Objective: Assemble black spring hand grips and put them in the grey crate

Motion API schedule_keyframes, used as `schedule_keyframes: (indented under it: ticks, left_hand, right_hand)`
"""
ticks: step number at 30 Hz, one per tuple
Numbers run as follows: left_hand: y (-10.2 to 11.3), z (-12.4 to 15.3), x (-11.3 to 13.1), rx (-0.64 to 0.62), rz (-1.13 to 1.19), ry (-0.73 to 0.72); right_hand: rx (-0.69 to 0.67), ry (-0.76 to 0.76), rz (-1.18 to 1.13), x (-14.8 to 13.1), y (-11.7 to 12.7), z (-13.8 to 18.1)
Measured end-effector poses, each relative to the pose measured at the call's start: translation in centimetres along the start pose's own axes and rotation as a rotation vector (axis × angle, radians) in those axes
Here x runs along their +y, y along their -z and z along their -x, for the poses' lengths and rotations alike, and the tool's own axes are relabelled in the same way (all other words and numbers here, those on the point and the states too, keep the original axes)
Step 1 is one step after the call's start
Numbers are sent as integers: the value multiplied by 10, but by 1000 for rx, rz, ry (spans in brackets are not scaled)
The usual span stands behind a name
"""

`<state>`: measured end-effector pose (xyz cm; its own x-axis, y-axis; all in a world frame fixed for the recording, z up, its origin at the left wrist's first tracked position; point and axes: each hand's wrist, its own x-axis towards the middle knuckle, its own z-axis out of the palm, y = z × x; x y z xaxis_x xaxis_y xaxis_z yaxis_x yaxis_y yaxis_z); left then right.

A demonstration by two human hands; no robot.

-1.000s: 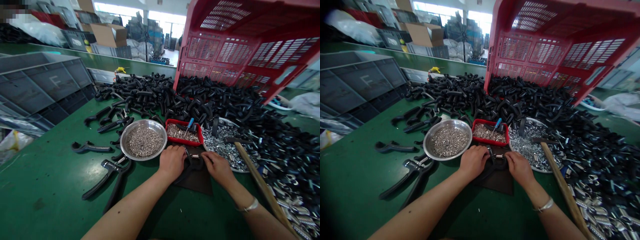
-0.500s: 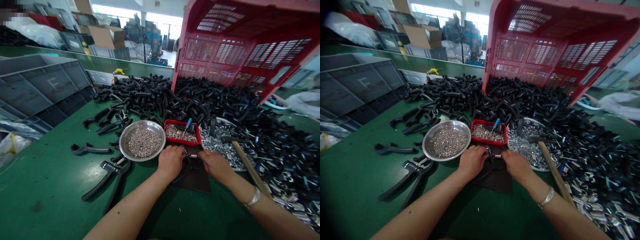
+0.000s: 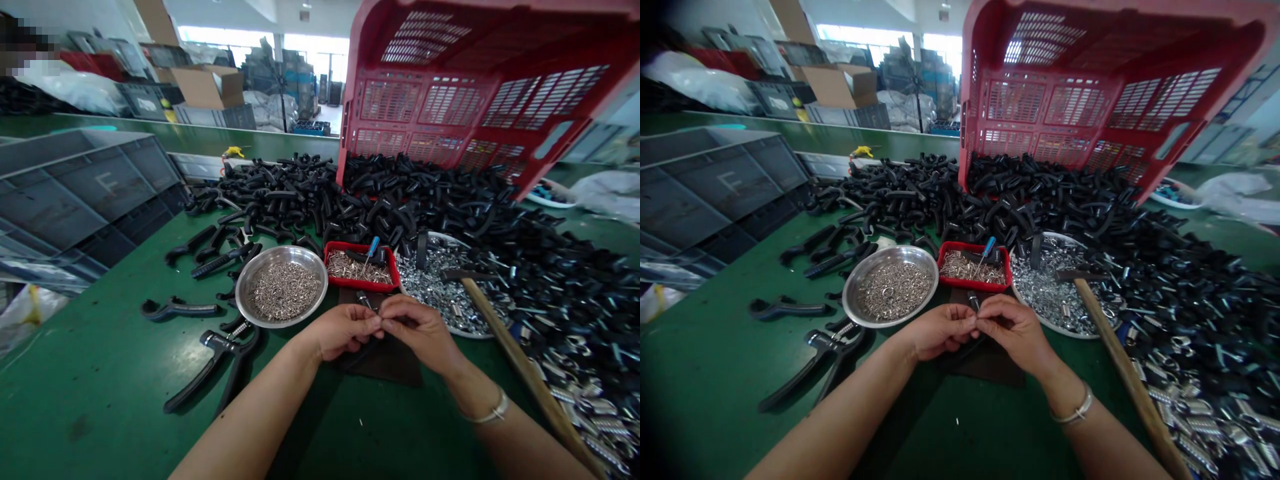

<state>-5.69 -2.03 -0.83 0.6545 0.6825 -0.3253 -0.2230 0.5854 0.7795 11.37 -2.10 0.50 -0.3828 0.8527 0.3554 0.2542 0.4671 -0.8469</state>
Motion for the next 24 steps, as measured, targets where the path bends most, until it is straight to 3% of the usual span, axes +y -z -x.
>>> schedule_keyframes:
  ticks: [3,6,10,13,17,24]
  left_hand:
    - [-2,-1,0,6,31,14]
    - [-2,-2,3,173,-136,-100]
    - [1,-2,6,570,-721,-448]
    - [2,-1,2,722,-1249,-462]
    - [-1,-1,-5,776,-1613,-332]
    - [2,2,1,676,-1612,-256]
  right_hand:
    - [40,-29,-8,0,-1,1]
    - [148,-39,213,6,-5,6]
    - [70,9,655,19,-12,16]
    - [45,8,840,26,-16,20]
    - [48,11,889,27,-18,22]
    - [22,-3,791,24,-17,22]
